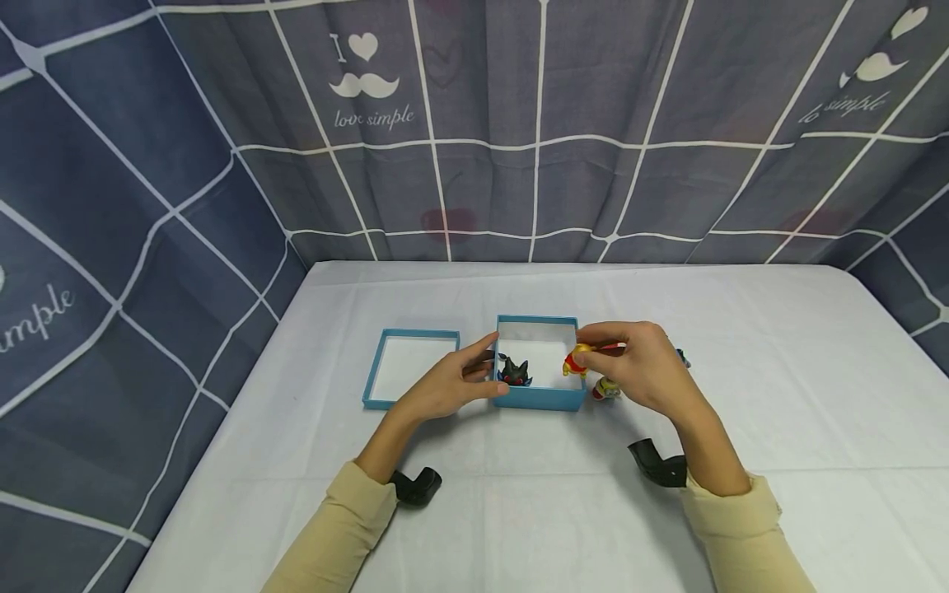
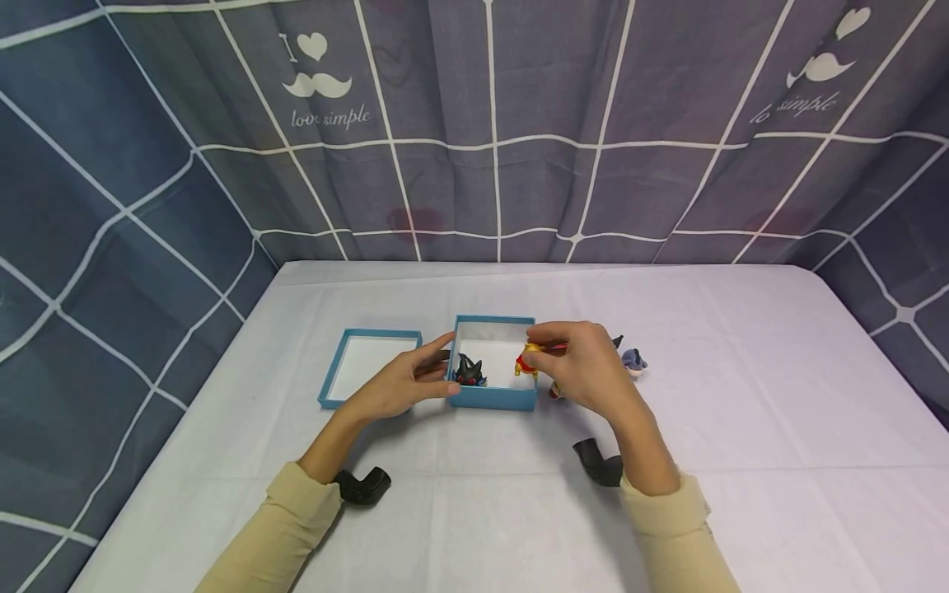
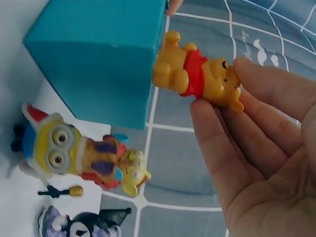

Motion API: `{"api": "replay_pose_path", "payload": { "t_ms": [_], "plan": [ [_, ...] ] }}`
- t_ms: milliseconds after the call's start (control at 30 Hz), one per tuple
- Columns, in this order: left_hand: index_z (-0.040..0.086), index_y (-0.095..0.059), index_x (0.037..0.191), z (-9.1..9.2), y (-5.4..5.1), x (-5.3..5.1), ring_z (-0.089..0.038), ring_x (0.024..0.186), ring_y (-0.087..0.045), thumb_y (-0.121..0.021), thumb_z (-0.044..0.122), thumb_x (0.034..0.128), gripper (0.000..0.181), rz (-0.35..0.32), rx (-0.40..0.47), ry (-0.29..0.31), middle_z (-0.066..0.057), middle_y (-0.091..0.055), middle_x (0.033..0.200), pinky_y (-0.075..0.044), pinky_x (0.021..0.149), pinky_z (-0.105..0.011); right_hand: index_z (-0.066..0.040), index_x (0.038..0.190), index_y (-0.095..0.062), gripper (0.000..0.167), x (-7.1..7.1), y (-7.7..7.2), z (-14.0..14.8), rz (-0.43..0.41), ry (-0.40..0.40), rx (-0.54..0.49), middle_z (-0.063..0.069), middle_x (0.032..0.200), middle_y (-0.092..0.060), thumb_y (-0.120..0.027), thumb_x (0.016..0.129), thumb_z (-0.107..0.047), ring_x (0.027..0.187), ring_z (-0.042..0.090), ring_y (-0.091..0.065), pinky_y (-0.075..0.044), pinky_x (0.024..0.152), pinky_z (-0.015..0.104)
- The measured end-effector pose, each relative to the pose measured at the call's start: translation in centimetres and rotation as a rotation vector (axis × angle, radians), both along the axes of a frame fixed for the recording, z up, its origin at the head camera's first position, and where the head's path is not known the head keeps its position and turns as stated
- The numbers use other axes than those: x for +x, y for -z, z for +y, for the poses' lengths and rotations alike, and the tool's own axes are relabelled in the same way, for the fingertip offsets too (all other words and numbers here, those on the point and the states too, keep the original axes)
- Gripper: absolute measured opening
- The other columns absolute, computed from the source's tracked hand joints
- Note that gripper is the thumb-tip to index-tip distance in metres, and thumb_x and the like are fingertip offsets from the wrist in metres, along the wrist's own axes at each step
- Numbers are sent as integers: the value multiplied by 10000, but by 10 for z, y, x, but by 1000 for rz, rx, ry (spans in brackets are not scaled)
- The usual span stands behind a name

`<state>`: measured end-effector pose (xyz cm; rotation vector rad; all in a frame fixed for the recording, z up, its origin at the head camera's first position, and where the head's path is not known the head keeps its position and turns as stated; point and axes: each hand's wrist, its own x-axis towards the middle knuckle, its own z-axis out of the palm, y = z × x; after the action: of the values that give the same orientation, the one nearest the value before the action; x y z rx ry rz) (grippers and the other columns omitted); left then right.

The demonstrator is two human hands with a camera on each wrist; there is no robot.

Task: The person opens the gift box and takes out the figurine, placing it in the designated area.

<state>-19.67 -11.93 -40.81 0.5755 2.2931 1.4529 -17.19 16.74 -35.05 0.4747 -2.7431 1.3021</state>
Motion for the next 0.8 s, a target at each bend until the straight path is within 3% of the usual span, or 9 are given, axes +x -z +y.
{"api": "replay_pose_path", "payload": {
  "t_ms": [233, 500, 800],
  "plan": [
    [199, -236, 1588, 0, 1, 0, -280, 1371, -418, -735, 330, 905, 856, 4, 0, 2, -115, -294, 1577, -376, 1102, -424, -16, 1079, -756, 227, 1, -4, 7, -7, -2, -10, 77, 990, -734, -764, 864, -89, 861, 225, -709, -575, 666, 266],
    [198, -238, 1588, 0, 2, 0, -281, 1371, -418, -734, 329, 906, 853, 3, 1, 0, -117, -296, 1576, -368, 1107, -431, -43, 1093, -758, 224, 4, -13, 19, 11, -2, 53, 60, 1021, -729, -756, 882, -116, 922, 249, -697, -565, 722, 254],
    [206, -238, 1588, 0, 4, 0, -286, 1373, -415, -735, 323, 907, 852, 1, 4, -1, -124, -298, 1574, -369, 1107, -431, -21, 1108, -749, 239, 5, -14, 34, -38, -27, 122, 70, 1025, -720, -745, 880, -94, 897, 203, -662, -550, 713, 260]
  ]
}}
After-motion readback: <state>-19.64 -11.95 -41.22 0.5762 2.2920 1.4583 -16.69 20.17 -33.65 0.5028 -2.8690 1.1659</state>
